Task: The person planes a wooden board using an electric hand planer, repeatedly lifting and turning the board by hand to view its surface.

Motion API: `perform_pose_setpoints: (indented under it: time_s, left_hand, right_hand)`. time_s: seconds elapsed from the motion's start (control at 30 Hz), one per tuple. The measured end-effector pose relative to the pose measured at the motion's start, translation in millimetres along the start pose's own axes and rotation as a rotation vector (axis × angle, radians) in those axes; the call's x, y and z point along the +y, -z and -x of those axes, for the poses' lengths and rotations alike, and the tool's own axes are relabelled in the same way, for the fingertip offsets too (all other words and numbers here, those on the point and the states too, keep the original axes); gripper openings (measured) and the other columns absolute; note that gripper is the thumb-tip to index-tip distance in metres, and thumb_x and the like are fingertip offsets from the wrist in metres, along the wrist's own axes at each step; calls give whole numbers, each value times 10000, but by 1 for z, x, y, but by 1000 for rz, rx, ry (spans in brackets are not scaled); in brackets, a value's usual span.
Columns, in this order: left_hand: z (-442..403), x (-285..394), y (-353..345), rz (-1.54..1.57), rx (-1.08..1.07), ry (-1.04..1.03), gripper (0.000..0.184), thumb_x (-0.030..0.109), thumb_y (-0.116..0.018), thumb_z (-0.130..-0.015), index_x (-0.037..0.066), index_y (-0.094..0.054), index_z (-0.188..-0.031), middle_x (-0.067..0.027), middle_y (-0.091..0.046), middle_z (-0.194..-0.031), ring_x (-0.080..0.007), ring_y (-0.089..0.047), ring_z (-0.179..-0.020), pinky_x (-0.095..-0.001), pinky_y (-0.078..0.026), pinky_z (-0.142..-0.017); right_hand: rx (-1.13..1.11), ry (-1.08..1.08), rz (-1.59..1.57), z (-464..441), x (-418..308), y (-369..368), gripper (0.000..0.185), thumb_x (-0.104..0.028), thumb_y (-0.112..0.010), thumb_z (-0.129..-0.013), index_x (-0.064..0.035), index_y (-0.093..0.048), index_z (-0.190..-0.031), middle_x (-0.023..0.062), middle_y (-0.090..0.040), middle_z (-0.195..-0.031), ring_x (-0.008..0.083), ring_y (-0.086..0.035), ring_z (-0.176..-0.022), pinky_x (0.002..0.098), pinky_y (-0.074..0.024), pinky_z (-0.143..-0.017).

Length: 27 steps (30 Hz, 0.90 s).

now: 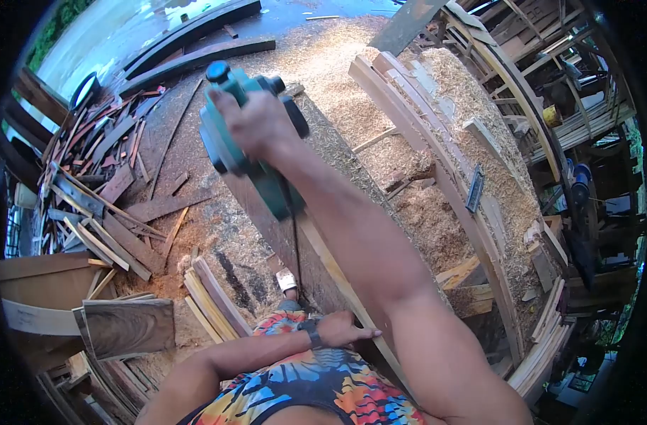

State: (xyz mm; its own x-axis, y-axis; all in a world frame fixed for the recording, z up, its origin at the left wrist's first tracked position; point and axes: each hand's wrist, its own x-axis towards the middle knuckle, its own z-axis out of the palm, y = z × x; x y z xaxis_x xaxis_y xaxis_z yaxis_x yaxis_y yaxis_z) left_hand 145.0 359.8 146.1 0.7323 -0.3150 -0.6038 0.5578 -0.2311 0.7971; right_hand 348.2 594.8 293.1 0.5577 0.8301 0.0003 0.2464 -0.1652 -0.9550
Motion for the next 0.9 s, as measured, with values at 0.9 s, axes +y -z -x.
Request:
perform_pose_setpoints:
  time_s: [0.9]
  left_hand:
    - [19, -128, -235, -46, 741, 49, 590, 480, -619, -959, -14, -613, -1282, -223, -715, -1043, -339, -690, -1022, -440, -504, -923]
  right_hand:
    - [302, -285, -455, 612, 21, 197, 456, -257, -733, -945, 0, -532, -1263, 24, -511, -665, 104, -480, -465, 260, -403, -448]
